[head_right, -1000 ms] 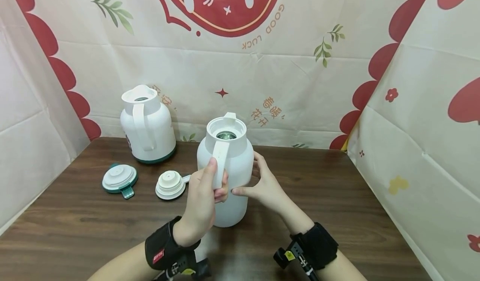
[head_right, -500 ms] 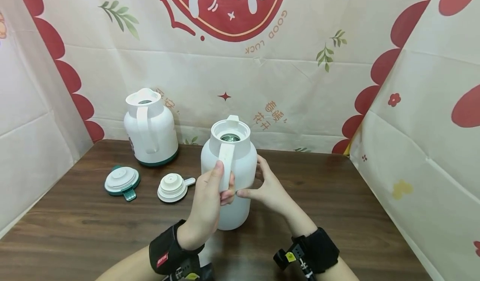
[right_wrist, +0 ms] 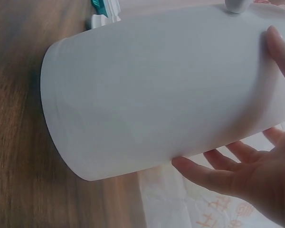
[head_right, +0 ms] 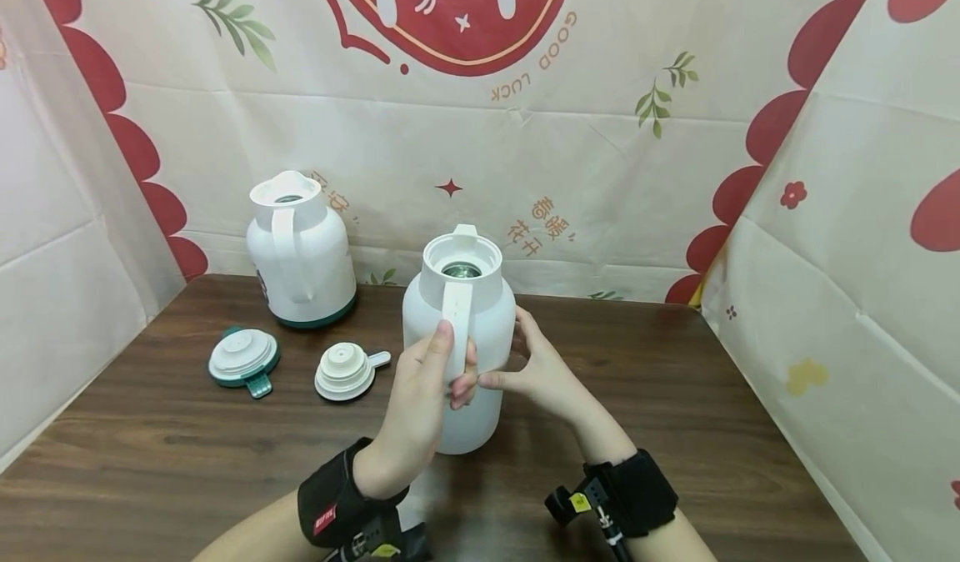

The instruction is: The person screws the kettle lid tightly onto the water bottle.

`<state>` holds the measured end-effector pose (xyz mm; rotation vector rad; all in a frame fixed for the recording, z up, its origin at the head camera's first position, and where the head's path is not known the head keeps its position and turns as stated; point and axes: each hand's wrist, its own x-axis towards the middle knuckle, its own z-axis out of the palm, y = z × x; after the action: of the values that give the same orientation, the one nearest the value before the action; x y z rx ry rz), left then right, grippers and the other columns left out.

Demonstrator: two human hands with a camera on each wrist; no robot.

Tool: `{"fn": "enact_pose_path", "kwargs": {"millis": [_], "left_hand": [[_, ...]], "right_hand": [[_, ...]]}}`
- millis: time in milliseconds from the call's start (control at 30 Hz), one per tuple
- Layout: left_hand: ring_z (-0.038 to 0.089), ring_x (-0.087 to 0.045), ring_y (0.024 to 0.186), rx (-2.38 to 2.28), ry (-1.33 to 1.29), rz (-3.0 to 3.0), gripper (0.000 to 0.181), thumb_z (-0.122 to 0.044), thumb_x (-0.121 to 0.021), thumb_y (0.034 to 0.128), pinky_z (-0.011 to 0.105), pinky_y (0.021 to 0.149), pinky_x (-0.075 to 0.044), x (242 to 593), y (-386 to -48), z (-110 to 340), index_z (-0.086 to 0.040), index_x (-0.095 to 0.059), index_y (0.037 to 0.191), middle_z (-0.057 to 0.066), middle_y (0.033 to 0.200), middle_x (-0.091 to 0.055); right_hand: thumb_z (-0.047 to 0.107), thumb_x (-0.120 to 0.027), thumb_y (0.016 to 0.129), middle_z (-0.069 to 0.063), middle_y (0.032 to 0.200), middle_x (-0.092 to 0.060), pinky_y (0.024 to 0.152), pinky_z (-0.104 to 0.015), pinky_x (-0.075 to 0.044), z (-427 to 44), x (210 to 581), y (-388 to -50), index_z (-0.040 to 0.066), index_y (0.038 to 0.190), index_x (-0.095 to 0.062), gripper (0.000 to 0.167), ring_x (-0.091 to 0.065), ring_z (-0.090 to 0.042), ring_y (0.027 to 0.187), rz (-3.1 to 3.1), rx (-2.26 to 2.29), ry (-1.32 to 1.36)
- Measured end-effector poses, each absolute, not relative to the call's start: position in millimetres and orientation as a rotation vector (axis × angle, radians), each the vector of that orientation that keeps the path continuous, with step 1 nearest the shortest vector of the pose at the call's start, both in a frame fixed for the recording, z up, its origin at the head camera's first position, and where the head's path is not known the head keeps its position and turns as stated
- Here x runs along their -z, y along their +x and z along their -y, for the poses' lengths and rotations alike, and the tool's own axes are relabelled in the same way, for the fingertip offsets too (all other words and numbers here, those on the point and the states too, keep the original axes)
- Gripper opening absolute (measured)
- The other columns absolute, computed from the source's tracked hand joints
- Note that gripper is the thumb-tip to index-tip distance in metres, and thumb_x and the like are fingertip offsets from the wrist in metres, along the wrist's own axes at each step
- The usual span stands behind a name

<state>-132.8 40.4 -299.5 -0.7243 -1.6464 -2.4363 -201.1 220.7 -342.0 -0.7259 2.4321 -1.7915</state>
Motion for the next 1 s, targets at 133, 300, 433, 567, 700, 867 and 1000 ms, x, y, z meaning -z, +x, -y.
{"fn": "enact_pose_path", "kwargs": {"millis": [133,300,433,567,700,867,1000], "left_hand": [[0.015,-0.044,0.052,2.395,-0.825,1.740,0.042,-0.021,-0.030,0.1063,0.025,0.053,-0.040,298,-132,-34,0.009,-0.053,0.090,0.010,0.059,-0.043],[0.020,-0.058,0.061,2.257,-0.976,1.909,0.043,-0.022,-0.027,0.1066,0.032,0.067,-0.049,294,-135,-23,0.008,-0.056,0.100,0.017,0.065,-0.055],[0.019,-0.062,0.071,2.179,-0.989,2.054,0.039,-0.023,-0.033,0.1057,0.032,0.073,-0.049,288,-139,-11,0.005,-0.060,0.102,0.014,0.072,-0.063],[0.017,-0.061,0.074,2.104,-0.915,2.147,0.031,-0.020,-0.042,0.1027,0.038,0.072,-0.051,282,-143,4,0.002,-0.064,0.097,0.009,0.077,-0.064],[0.022,-0.062,0.074,2.106,-0.889,2.119,0.028,-0.015,-0.044,0.1013,0.045,0.071,-0.053,279,-150,18,0.005,-0.063,0.097,0.012,0.079,-0.063],[0.026,-0.065,0.072,2.105,-0.802,2.076,0.027,-0.014,-0.043,0.1010,0.043,0.070,-0.054,276,-163,37,0.005,-0.061,0.096,0.014,0.076,-0.065],[0.028,-0.065,0.071,2.104,-0.691,2.078,0.030,-0.016,-0.042,0.1019,0.041,0.071,-0.054,278,-172,53,0.007,-0.060,0.096,0.015,0.075,-0.064]], "right_hand": [[0.009,-0.080,0.078,-0.012,0.134,-0.044,0.085,-0.047,-0.048,-224,336,-194,0.015,0.147,-0.029,0.086,-0.045,-0.036,0.120,-2.477,1.761,-0.716],[0.006,-0.070,0.086,-0.016,0.132,-0.048,0.086,-0.040,-0.048,-227,322,-183,0.009,0.146,-0.031,0.071,-0.048,-0.031,0.117,-2.577,1.755,-0.722],[0.005,-0.061,0.092,-0.015,0.129,-0.050,0.085,-0.030,-0.049,-220,307,-171,0.003,0.140,-0.040,0.052,-0.051,-0.025,0.114,-2.605,1.938,-0.688],[0.004,-0.056,0.096,-0.016,0.119,-0.057,0.083,-0.028,-0.051,-210,295,-159,-0.008,0.124,-0.052,0.030,-0.056,-0.023,0.107,-2.583,2.232,-0.690],[0.004,-0.053,0.097,-0.013,0.103,-0.065,0.078,-0.029,-0.052,-201,287,-149,-0.011,0.108,-0.059,0.019,-0.063,-0.021,0.094,-2.579,2.369,-0.741],[0.005,-0.046,0.101,-0.014,0.092,-0.067,0.073,-0.034,-0.055,-193,280,-145,-0.014,0.102,-0.059,0.023,-0.068,-0.022,0.080,-2.436,2.336,-0.908],[0.009,-0.040,0.103,-0.014,0.092,-0.067,0.071,-0.036,-0.055,-185,282,-147,-0.011,0.101,-0.061,0.029,-0.068,-0.022,0.077,-2.264,2.370,-1.001]]}}
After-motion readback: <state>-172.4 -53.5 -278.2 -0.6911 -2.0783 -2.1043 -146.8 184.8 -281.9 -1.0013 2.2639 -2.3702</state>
